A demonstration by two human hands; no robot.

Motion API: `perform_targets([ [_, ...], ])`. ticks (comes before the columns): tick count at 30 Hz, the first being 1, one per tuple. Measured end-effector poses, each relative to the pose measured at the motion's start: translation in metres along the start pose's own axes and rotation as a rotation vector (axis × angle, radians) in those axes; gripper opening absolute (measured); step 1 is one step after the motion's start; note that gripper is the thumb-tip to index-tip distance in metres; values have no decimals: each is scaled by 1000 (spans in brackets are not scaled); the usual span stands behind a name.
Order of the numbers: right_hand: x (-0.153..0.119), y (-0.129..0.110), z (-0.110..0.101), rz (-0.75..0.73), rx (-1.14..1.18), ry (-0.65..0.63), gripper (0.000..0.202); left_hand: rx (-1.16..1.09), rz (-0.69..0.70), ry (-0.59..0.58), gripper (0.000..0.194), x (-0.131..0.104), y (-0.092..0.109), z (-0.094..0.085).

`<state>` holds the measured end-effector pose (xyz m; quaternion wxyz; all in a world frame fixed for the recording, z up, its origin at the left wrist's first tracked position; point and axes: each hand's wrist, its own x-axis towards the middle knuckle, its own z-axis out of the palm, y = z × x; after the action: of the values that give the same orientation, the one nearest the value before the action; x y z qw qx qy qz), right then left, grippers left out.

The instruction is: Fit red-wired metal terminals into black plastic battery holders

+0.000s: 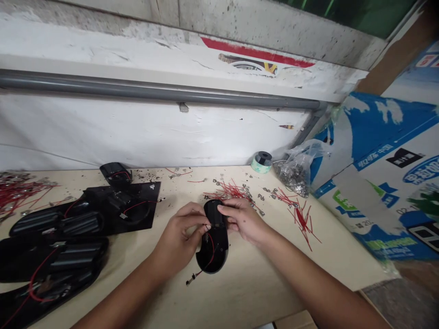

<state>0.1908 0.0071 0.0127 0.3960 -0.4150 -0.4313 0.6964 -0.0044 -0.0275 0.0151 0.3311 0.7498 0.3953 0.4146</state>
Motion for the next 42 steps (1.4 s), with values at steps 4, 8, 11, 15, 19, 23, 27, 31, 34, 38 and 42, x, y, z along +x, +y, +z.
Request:
perform_targets([
  [4, 1, 6, -3, -12, -71, -8, 31, 137, 60, -65, 24, -1, 1, -1],
  [8, 3, 10, -2, -30, -144, 22, 33, 234, 99, -131, 30, -3, -2, -1],
  [11, 4, 10, 0, -2, -125, 34, 35, 314, 160, -153, 33, -5, -4, -3],
  [15, 4, 9, 1, 22, -82, 26, 36, 364, 214, -185, 40, -7, -4, -5],
  [19, 5, 11, 0, 19, -95, 27, 37, 312, 171, -161, 34, -7, -5, -1],
  [23, 3, 5, 2, -2, -37, 25, 35, -2, -41, 9, 15, -3, -9, 1],
  [27, 0, -7, 7, -54, 97, 57, 32, -526, -285, 104, 37, 4, -7, -2],
  [31, -1, -8, 8, -50, 117, 71, 35, -896, -606, -91, 46, 3, 0, 1],
  [34, 2, -1, 6, -83, -12, 56, 33, -1014, -724, -167, 43, -1, 1, 7],
  [38, 4, 5, 3, -134, -187, 120, 36, -1091, -726, -124, 41, -3, -1, 11],
  [42, 0, 4, 4, -71, -191, 79, 45, -1102, -758, -111, 46, -1, -1, 8],
])
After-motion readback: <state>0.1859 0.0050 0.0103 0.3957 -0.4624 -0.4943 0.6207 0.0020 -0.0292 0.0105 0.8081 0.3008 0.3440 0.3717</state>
